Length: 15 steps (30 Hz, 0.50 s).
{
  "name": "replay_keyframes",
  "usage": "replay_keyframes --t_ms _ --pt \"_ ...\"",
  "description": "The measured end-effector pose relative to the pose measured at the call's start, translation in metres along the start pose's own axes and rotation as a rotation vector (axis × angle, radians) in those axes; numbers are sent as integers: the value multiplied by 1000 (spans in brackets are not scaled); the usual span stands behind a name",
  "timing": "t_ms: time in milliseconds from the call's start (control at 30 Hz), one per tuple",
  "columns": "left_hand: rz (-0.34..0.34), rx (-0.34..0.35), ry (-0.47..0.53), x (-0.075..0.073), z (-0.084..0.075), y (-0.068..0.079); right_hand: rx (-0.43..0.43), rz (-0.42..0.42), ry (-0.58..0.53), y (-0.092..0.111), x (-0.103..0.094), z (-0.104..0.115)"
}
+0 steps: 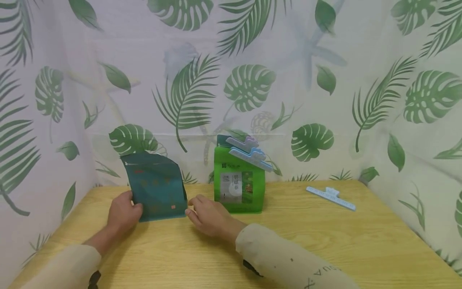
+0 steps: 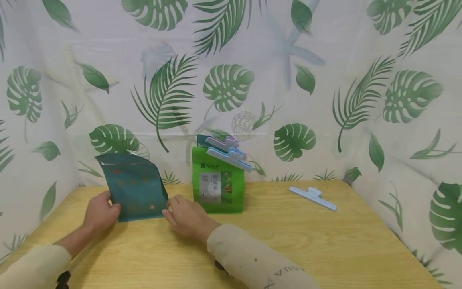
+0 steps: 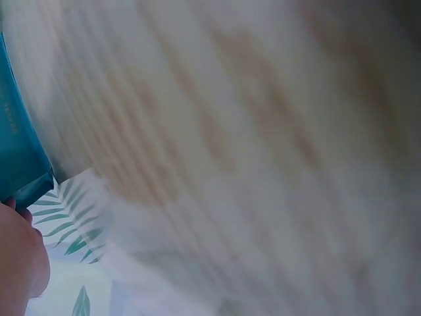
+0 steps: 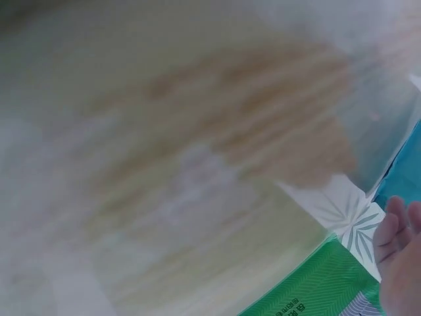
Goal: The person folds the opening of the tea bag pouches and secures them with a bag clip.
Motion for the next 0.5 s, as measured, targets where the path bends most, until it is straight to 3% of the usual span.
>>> replay_keyframes --t_ms 200,500 --pt "3 26 30 -2 -1 4 32 43 4 0 2 0" --pt "30 96 45 -2 -1 10 -36 85 -40 0 6 0"
Point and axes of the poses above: each hand's wrist, its own y-axis away from the middle knuckle, its own x-axis out of the palm, z = x × y, the point moved 3 cm from there along -y, towards the middle knuckle, and after that the axes turned 13 degrees about -z, right-handed, at the moved point
